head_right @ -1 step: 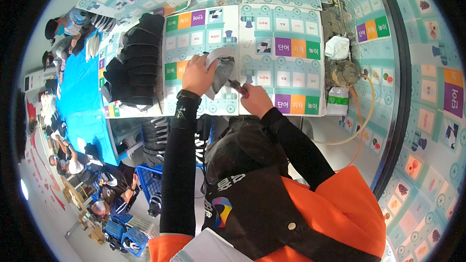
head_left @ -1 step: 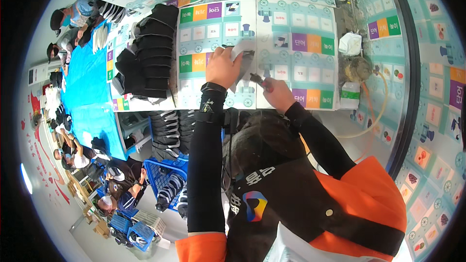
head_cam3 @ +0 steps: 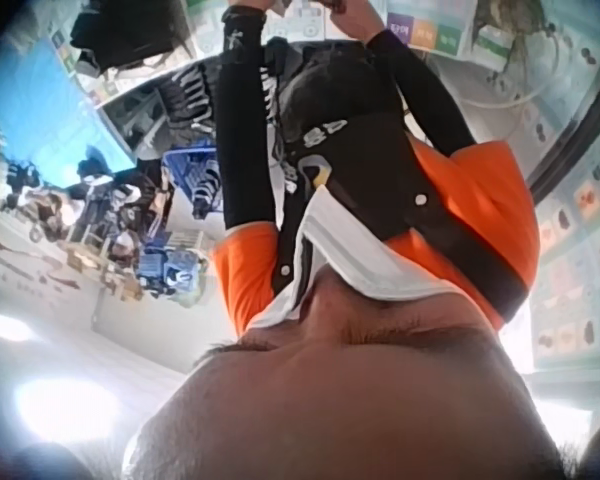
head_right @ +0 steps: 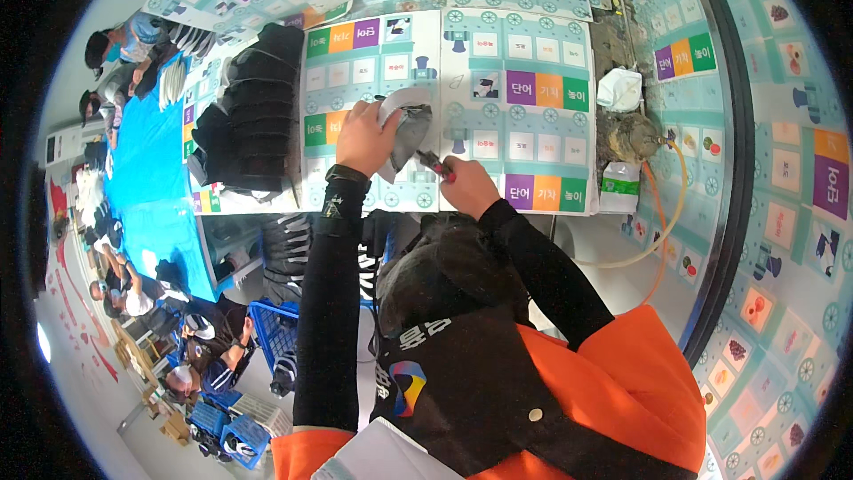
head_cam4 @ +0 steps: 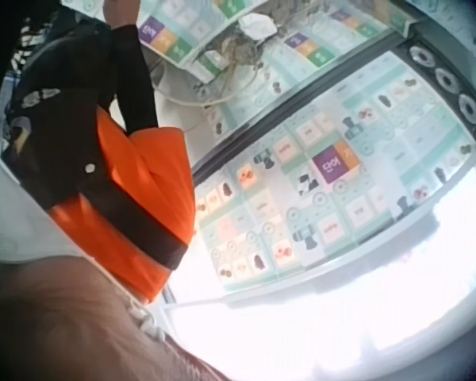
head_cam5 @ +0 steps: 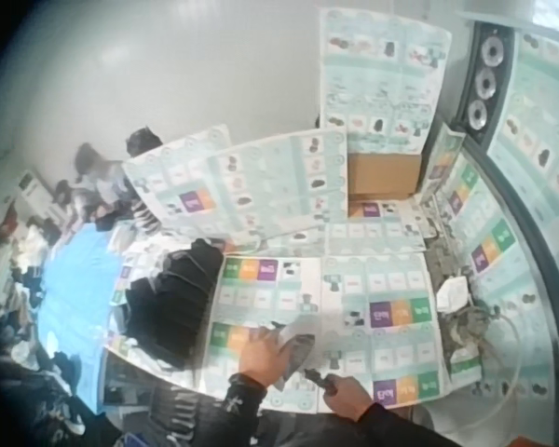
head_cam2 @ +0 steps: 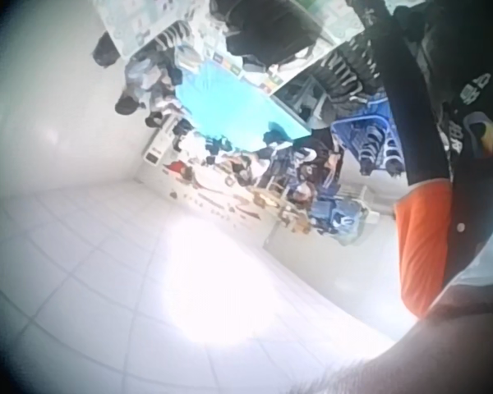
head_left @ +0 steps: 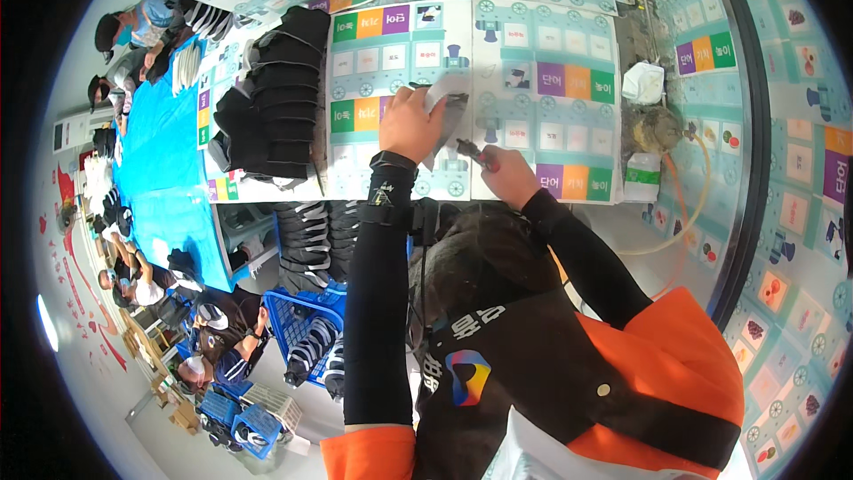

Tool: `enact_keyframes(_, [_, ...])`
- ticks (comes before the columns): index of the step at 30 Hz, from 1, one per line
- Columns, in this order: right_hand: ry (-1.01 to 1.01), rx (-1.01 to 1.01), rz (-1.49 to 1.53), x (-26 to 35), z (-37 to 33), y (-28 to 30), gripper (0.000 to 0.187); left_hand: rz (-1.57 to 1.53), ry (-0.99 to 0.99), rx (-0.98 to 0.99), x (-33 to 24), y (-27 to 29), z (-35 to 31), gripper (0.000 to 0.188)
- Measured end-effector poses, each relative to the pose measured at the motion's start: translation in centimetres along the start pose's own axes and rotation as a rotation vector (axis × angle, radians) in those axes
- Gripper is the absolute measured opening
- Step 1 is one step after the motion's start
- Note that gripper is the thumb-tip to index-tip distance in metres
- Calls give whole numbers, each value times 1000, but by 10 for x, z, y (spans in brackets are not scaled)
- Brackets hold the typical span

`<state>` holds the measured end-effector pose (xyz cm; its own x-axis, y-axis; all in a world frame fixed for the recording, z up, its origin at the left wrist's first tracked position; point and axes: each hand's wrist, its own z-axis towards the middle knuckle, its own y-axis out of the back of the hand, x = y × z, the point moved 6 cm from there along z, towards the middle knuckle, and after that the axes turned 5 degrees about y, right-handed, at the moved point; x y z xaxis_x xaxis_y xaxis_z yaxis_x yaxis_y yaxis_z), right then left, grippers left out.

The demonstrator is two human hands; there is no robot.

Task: The person uses a tool to trim the interior lining of shoe uppers, picking up individual pieces from a stack, cutting the edges, and placing them into a separate pile.

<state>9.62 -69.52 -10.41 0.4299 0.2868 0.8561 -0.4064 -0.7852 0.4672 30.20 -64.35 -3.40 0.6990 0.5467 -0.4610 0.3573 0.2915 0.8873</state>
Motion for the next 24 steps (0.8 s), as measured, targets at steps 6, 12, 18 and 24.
enact_keyframes(6, [-61,317,396,-41,3,-55,40,507,-24,259,43,4,-34,26])
enact_keyframes(12, [106,-146,-368,-126,20,50,27,-127,473,-135,36,66,-116,26])
enact_keyframes(18, [-67,-189,-808,-236,67,88,46,-534,798,-344,92,125,-214,38])
enact_keyframes(24, [-5,164,538,63,62,36,59,-1234,1034,-566,153,94,-326,42])
